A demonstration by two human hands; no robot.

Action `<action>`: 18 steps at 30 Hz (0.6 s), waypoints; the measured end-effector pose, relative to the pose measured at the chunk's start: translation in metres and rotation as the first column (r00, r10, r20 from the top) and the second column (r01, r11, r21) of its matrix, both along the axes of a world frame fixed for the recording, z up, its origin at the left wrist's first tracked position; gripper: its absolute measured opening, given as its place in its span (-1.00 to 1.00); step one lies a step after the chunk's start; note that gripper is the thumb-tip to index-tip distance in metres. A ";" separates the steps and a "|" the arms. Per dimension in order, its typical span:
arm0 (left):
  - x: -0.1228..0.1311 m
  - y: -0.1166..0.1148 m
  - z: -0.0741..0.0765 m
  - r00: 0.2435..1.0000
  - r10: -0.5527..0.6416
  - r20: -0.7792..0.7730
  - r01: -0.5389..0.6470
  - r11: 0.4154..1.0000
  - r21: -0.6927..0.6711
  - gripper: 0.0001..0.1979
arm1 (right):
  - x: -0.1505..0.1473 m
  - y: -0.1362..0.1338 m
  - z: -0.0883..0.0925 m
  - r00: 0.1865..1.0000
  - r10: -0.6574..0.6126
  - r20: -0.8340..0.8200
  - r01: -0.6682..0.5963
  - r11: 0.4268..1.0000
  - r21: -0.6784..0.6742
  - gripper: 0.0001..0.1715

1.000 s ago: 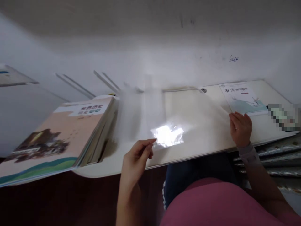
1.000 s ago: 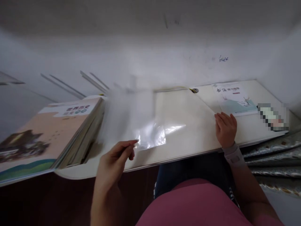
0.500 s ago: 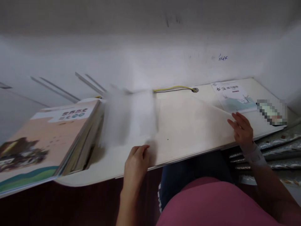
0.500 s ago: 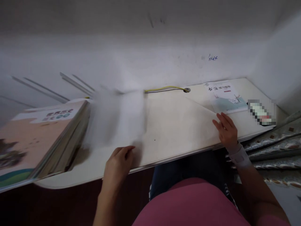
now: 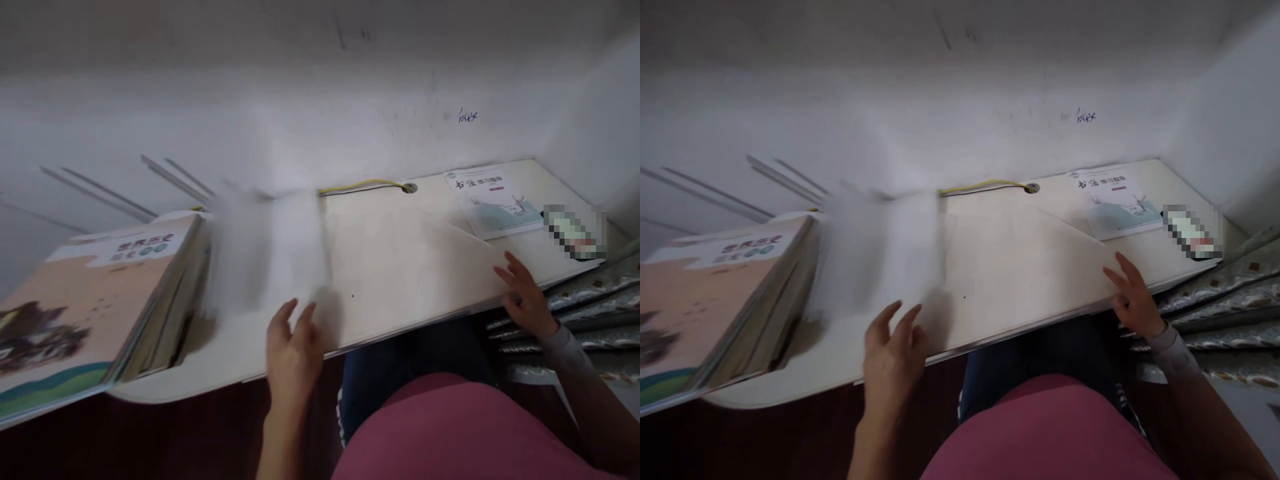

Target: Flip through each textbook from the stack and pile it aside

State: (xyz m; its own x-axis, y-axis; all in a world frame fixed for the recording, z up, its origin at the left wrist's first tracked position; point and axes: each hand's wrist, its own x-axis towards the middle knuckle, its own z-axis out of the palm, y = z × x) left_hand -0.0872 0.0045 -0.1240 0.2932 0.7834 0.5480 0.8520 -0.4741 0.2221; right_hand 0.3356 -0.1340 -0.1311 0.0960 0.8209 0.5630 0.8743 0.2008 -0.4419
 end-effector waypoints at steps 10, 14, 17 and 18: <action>0.048 0.024 -0.004 0.862 -0.342 -0.375 0.213 0.915 -0.344 -0.34 | 0.041 0.064 0.033 0.518 -0.275 -0.810 -0.178 0.892 -0.416 -0.48; 0.045 0.023 -0.009 0.863 -0.323 -0.389 0.205 0.927 -0.316 -0.32 | 0.012 0.100 0.063 0.698 -0.064 -0.713 -0.204 0.937 -0.284 -0.54; 0.047 0.022 -0.007 0.866 -0.308 -0.393 0.187 0.930 -0.318 -0.33 | 0.004 0.110 0.086 0.855 0.052 -0.515 -0.170 0.968 -0.184 -0.51; 0.049 0.022 -0.006 0.868 -0.301 -0.396 0.176 0.930 -0.322 -0.33 | 0.008 0.111 0.089 0.883 0.044 -0.467 -0.147 0.971 -0.186 -0.49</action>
State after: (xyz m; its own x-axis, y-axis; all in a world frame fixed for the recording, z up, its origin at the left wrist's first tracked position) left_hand -0.0386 0.0265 -0.1298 0.6472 0.7553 0.1034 0.7589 -0.6512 0.0066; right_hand 0.3436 -0.0229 -0.0419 0.2147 0.9328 0.2893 0.5461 0.1310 -0.8274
